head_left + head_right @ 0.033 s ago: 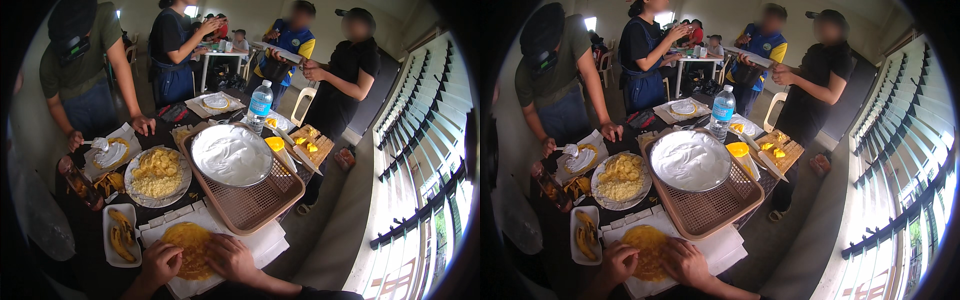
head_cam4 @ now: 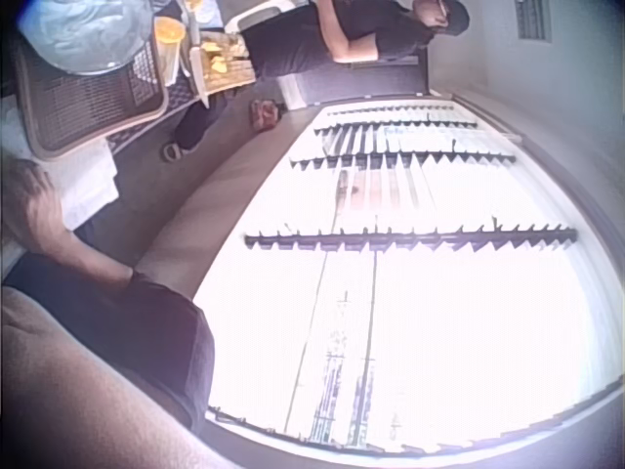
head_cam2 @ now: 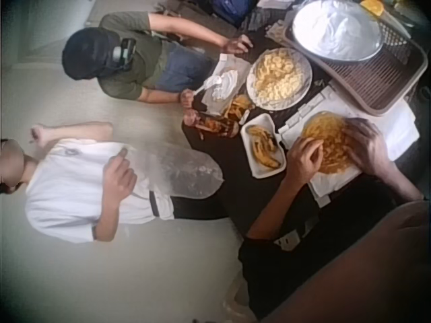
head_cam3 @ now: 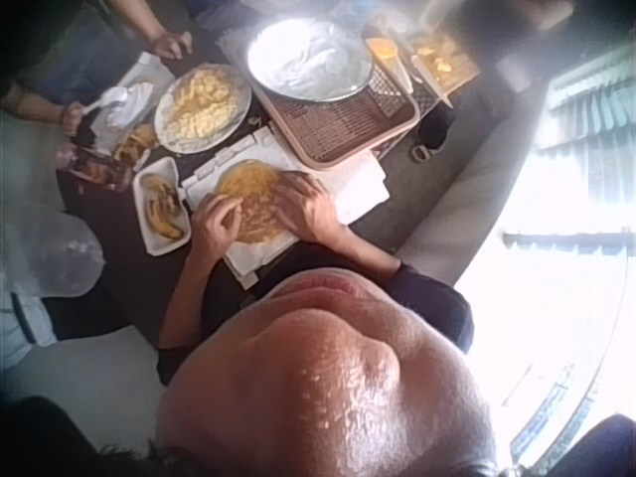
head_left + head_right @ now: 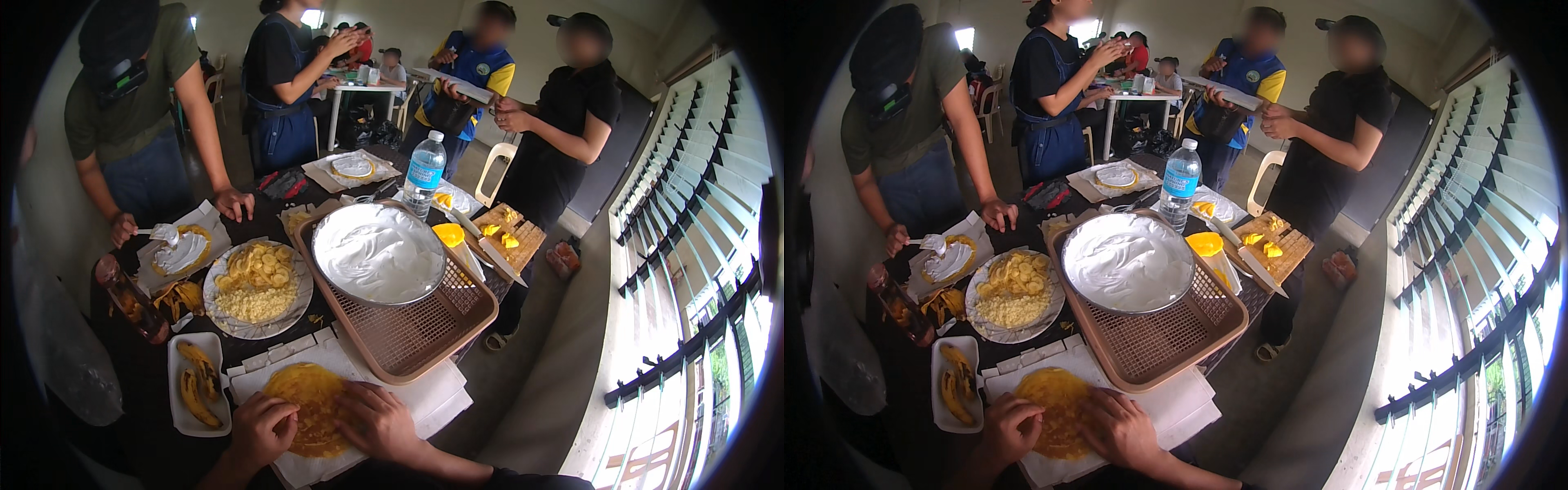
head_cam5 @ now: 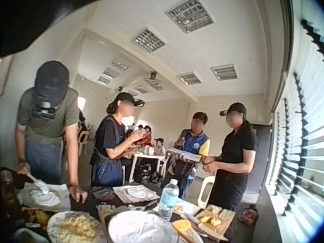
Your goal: The person places shredded yellow topping onto a flat round food item and then spreads a white creamy substance over it using a spatula. The person works at a table with other people in the background.
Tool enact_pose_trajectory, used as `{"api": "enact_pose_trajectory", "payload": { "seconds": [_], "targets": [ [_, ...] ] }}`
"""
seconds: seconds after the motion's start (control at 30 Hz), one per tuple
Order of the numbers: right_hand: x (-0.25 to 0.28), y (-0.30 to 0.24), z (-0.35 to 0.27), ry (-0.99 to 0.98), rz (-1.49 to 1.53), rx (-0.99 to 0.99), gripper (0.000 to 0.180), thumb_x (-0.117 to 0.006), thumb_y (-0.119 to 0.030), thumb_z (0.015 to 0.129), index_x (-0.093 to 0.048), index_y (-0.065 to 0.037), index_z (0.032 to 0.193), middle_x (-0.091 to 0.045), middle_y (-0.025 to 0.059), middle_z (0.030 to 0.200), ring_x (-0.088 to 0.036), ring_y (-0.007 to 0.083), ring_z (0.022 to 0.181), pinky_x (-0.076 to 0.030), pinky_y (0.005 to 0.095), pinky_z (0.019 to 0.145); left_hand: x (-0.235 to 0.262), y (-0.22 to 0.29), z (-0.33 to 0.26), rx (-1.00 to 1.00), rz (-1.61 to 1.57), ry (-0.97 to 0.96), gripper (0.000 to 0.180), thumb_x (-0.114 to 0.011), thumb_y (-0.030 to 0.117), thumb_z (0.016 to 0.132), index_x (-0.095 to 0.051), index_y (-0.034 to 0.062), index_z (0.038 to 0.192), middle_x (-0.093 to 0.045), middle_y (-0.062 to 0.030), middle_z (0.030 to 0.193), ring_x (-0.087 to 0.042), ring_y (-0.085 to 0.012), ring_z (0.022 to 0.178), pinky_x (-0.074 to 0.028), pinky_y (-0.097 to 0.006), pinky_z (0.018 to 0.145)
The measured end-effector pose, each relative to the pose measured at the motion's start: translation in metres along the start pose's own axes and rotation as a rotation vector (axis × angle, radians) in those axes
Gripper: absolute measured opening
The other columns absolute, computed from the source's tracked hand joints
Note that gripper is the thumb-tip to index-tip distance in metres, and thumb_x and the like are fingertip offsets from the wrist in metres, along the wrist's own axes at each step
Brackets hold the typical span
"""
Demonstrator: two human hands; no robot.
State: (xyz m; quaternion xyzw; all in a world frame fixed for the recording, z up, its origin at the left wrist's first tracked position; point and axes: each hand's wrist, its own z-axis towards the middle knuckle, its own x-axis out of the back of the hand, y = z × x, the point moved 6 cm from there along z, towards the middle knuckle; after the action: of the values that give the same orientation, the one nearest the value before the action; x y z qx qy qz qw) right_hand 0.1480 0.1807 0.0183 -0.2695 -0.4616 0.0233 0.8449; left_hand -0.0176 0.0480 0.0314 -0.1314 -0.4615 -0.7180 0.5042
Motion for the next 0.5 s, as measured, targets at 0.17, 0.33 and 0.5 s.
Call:
{"api": "enact_pose_trajectory", "payload": {
  "seconds": [0.17, 0.33, 0.5],
  "targets": [
    [-0.0014, 0.0003, -0.0018, -0.006, 0.006, 0.007, 0.045, -0.08, -0.031, 0.087, -0.072, -0.01, 0.127, -0.065, 0.0108, 0.141, -0.063, 0.0297, 0.126, -0.052, 0.0434, 0.101, 0.0, -0.0002, -0.0003, -0.001, 0.005, 0.001, 0.014, -0.077, 0.004, 0.079, -0.075, 0.0066, 0.092, -0.074, -0.0083, 0.086, -0.069, -0.0302, 0.078, -0.057, -0.04, 0.068],
    [-0.0001, 0.0001, -0.0001, 0.004, -0.002, 0.0, 0.039, -0.082, -0.03, 0.087, -0.077, -0.012, 0.121, -0.067, 0.0119, 0.138, -0.066, 0.0325, 0.123, -0.056, 0.0445, 0.099, -0.0005, -0.0006, -0.0004, 0.003, 0.0, 0.001, 0.013, -0.077, 0.004, 0.079, -0.075, 0.0064, 0.092, -0.074, -0.0084, 0.085, -0.07, -0.0301, 0.078, -0.057, -0.04, 0.068],
    [-0.0017, 0.0009, -0.0017, -0.003, 0.006, -0.002, 0.042, -0.08, -0.031, 0.088, -0.075, -0.011, 0.124, -0.066, 0.0109, 0.14, -0.064, 0.0304, 0.125, -0.053, 0.0436, 0.1, 0.0002, 0.0002, -0.0001, 0.008, 0.005, -0.005, 0.013, -0.077, 0.004, 0.079, -0.075, 0.0065, 0.092, -0.074, -0.0083, 0.086, -0.07, -0.0301, 0.078, -0.057, -0.04, 0.069]
  ]
}}
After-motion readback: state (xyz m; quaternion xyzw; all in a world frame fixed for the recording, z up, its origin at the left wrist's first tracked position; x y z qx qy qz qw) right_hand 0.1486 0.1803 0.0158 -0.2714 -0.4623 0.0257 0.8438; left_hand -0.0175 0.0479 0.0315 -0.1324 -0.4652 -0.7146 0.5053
